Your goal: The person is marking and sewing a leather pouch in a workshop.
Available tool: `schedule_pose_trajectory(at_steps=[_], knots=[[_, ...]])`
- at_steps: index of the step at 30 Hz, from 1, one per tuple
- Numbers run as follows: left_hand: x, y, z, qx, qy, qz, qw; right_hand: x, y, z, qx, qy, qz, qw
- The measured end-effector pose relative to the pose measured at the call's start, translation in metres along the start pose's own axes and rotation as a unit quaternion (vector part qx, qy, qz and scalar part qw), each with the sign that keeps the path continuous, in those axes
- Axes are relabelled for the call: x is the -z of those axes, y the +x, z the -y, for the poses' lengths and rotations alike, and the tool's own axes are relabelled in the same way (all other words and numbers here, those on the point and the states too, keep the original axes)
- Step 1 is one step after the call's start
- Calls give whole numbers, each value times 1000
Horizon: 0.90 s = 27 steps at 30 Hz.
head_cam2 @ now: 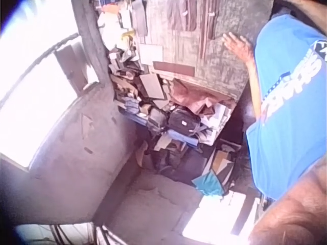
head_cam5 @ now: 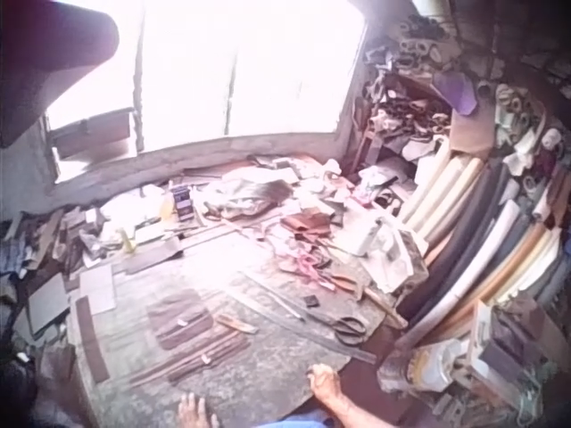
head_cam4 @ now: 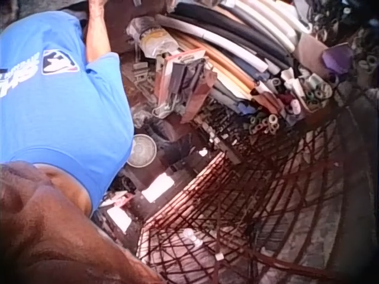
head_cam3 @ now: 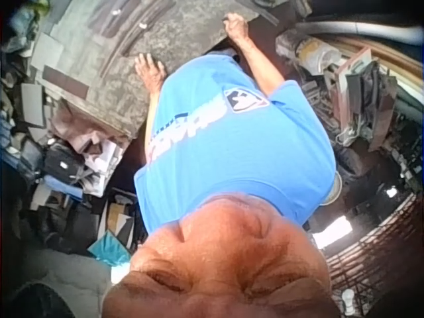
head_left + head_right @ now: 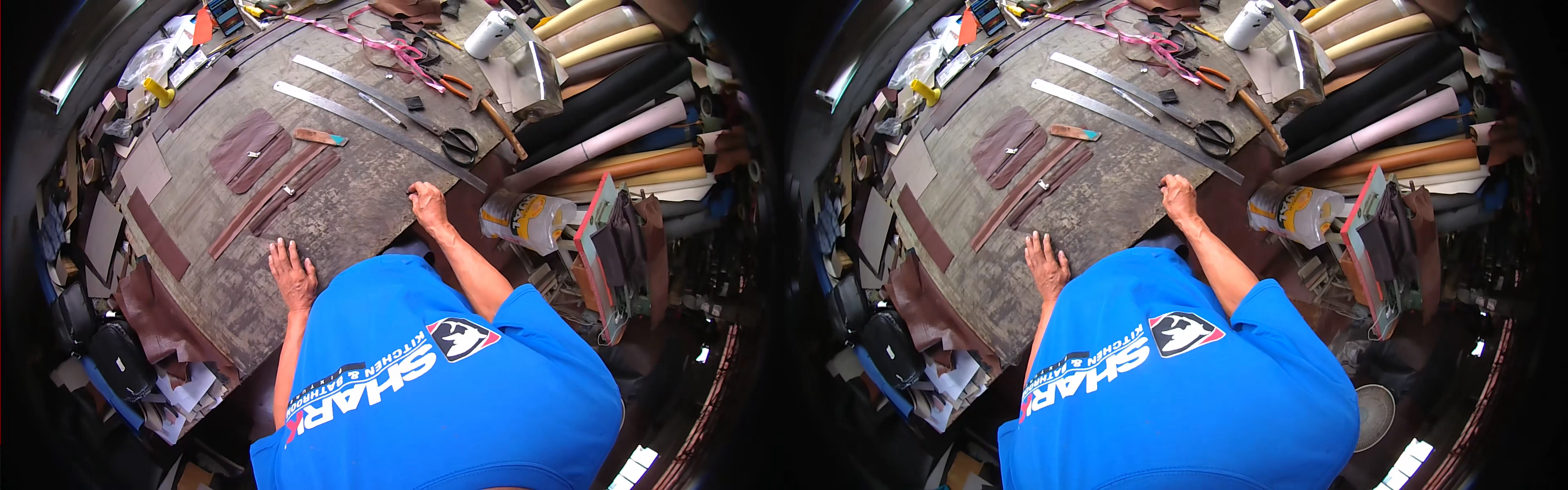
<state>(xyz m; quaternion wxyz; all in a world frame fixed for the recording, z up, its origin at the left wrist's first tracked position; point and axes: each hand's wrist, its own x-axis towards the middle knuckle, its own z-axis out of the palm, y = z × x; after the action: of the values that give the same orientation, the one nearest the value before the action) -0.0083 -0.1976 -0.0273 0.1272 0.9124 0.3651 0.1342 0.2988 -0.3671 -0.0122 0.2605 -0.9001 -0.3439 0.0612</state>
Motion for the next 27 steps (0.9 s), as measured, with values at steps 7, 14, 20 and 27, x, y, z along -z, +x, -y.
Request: schedule_pose_trajectory(at_steps=[7, 14, 20, 27], knots=[[-3, -1, 1, -12, 20, -14, 1000, 22, 8, -22, -128, 145, -51, 980], [-4, 0, 2, -10, 27, -5, 1000, 36, -11, -33, -38, 73, -13, 997], [-4, 0, 2, -13, 30, -10, 999, 21, -16, -20, -18, 35, -28, 999], [-2, 0, 1, -4, 22, -5, 1000, 25, -7, -4, 52, 6, -20, 998]])
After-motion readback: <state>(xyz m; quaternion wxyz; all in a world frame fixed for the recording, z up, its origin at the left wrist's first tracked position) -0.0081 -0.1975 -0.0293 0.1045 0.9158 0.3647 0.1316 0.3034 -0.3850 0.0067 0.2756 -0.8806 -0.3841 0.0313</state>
